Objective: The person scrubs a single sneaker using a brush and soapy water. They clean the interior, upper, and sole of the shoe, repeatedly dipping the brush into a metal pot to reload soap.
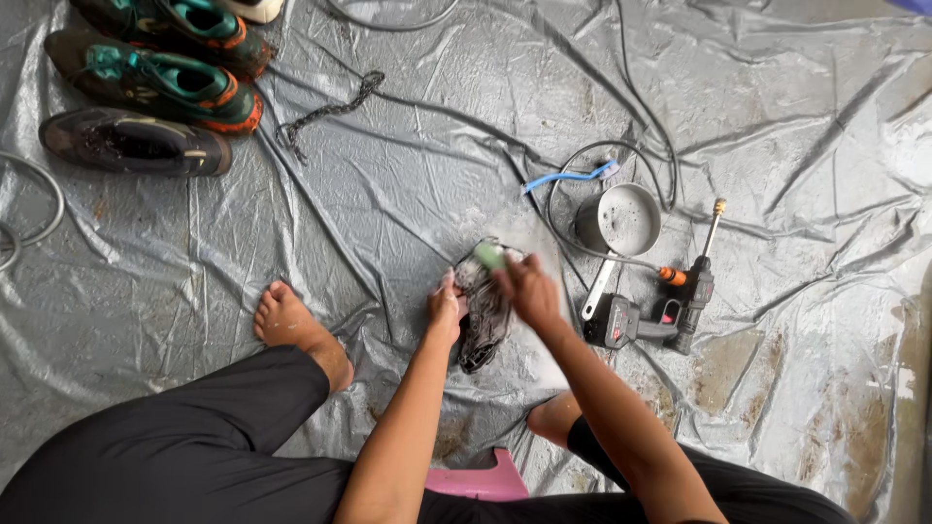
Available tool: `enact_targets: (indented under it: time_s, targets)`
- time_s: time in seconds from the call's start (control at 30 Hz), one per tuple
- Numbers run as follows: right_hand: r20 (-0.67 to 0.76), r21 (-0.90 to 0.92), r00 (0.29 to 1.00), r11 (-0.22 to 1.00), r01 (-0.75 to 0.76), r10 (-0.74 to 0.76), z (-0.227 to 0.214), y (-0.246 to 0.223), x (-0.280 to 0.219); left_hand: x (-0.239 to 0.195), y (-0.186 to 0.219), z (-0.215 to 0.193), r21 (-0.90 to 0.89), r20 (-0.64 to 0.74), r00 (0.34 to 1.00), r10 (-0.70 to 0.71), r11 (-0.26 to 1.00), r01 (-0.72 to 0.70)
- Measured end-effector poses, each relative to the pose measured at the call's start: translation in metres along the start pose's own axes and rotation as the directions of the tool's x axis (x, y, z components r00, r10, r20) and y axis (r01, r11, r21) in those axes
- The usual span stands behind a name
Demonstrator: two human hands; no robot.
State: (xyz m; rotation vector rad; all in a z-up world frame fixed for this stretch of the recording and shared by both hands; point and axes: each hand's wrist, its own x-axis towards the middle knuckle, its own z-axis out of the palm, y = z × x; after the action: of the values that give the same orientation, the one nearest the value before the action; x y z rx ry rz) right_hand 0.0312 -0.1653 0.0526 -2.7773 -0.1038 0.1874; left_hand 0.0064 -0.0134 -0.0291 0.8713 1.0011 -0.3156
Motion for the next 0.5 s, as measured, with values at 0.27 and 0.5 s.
enact_targets:
  time_s: [0.27, 0.5]
  targets:
    - [0.025, 0.018, 0.999, 1.0, -0.024, 0.023, -0.004, 0.008, 0.013, -0.002, 0.001, 0.004, -0.018, 0.003, 0.998, -0.059, 0.998, 0.059]
    - [0.048, -0.002, 0.998, 0.999, 0.042, -0.042, -0.003, 0.005, 0.017, 0.0, -0.003, 0.007, -0.006, 0.064, 0.996, -0.06, 0.998, 0.061]
